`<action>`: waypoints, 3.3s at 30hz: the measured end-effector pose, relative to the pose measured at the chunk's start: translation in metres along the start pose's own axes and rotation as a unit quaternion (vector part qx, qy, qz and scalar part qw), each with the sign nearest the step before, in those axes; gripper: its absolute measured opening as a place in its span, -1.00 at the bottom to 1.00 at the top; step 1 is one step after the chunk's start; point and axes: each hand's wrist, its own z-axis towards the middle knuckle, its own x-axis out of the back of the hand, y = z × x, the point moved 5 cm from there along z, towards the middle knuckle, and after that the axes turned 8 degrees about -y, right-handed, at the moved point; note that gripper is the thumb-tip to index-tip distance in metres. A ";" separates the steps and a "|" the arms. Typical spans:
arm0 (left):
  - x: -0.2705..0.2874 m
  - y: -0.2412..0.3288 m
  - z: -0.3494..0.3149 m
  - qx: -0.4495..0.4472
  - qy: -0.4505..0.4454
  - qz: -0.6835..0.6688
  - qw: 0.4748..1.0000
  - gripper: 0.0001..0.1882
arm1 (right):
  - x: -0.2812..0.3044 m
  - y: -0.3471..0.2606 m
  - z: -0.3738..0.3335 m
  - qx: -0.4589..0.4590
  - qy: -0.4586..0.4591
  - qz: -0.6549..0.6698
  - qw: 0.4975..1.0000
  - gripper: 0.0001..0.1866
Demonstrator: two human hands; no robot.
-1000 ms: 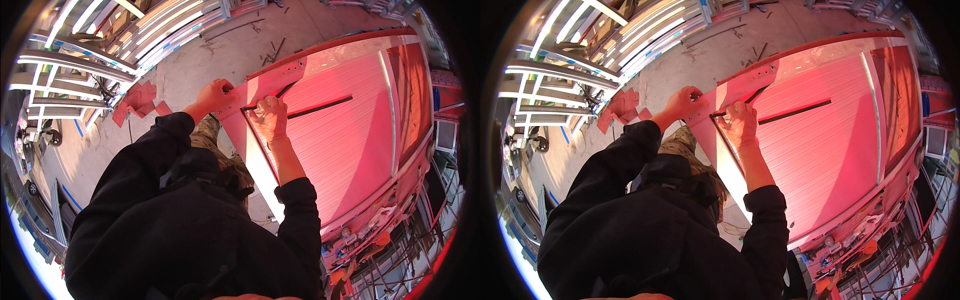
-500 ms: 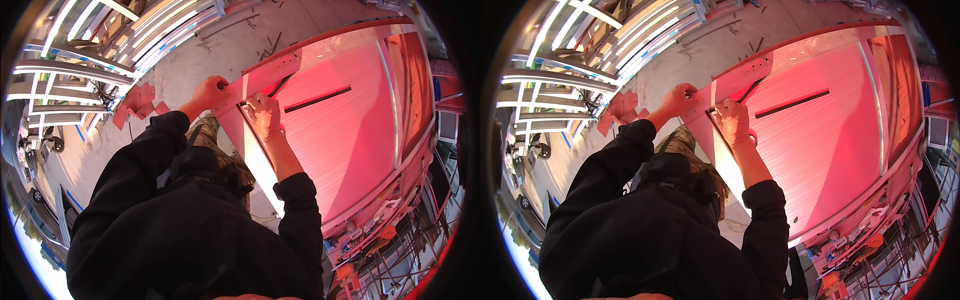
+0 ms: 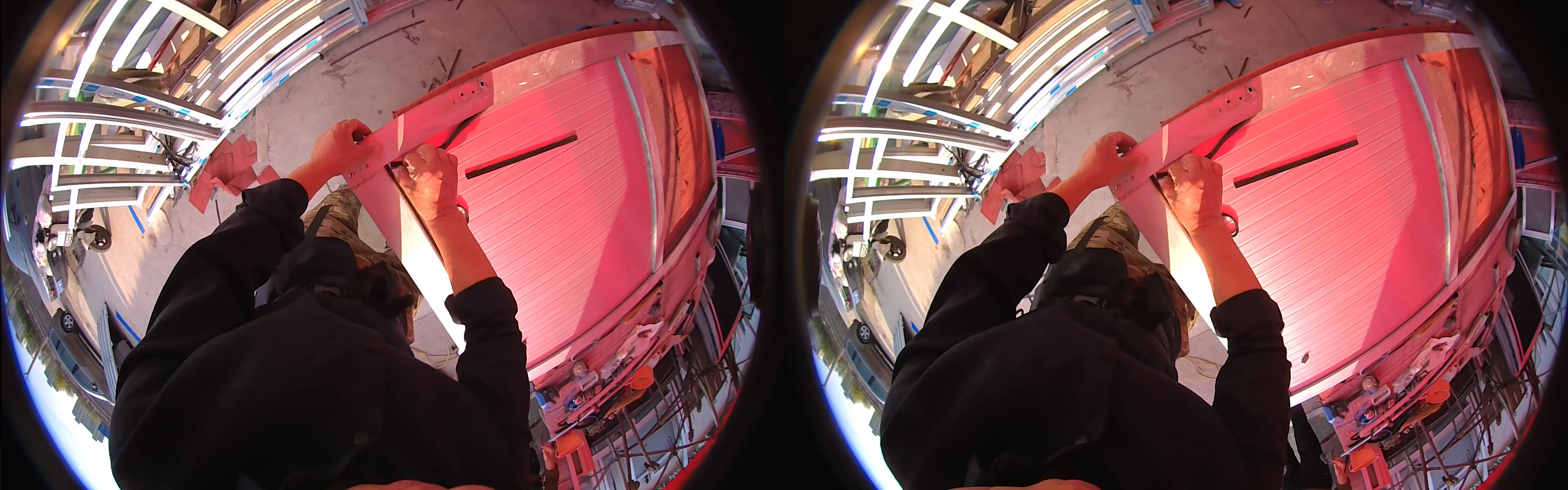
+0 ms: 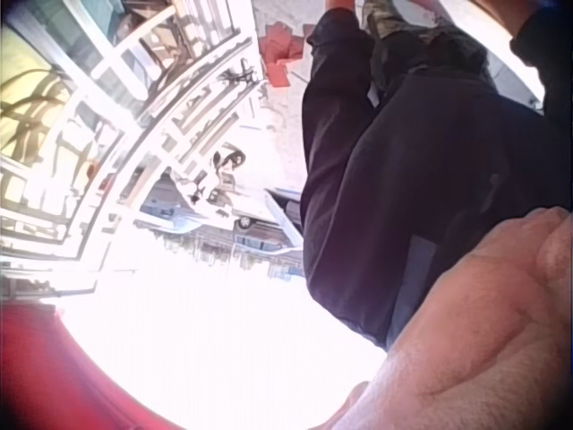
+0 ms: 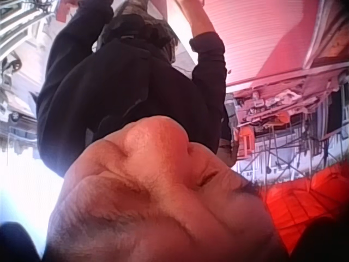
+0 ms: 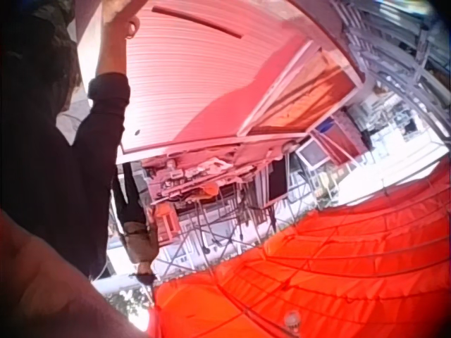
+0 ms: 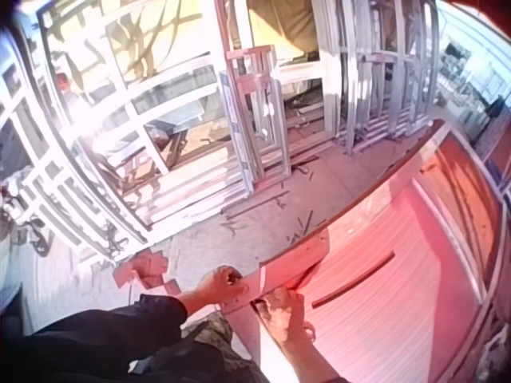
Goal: The person installs black rubber weather stripping along the edges of a large red panel. They measure and mark the panel, cut the strip to length, and press it into place along the frame. The person also uses a square and marker to mark alignment points on the panel.
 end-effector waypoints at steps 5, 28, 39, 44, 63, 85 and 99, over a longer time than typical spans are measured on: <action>-0.001 -0.001 0.001 0.001 -0.006 -0.002 1.000 -0.52 | -0.003 -0.003 0.000 0.010 -0.013 0.000 1.000 -0.81; 0.001 0.003 -0.002 0.000 0.004 0.001 1.000 -0.49 | -0.010 -0.005 -0.002 0.082 0.021 0.008 0.996 -0.75; 0.001 0.005 -0.005 0.006 0.010 0.008 1.000 -0.48 | -0.013 0.006 -0.007 0.082 0.031 0.106 0.990 -0.72; 0.002 0.009 -0.007 0.005 0.014 0.010 1.000 -0.49 | -0.012 0.003 -0.003 0.090 0.028 0.074 0.993 -0.74; 0.000 0.005 -0.005 0.005 0.025 0.023 0.999 -0.52 | -0.006 0.017 0.007 0.078 0.048 0.054 0.994 -0.84; -0.026 0.076 -0.007 -0.094 0.104 0.225 0.964 -0.28 | 0.028 0.071 0.027 0.102 0.088 0.036 0.990 -0.77; -0.027 0.080 0.002 -0.076 0.091 0.239 0.964 -0.54 | 0.041 0.102 0.040 0.042 0.072 0.016 0.996 -0.75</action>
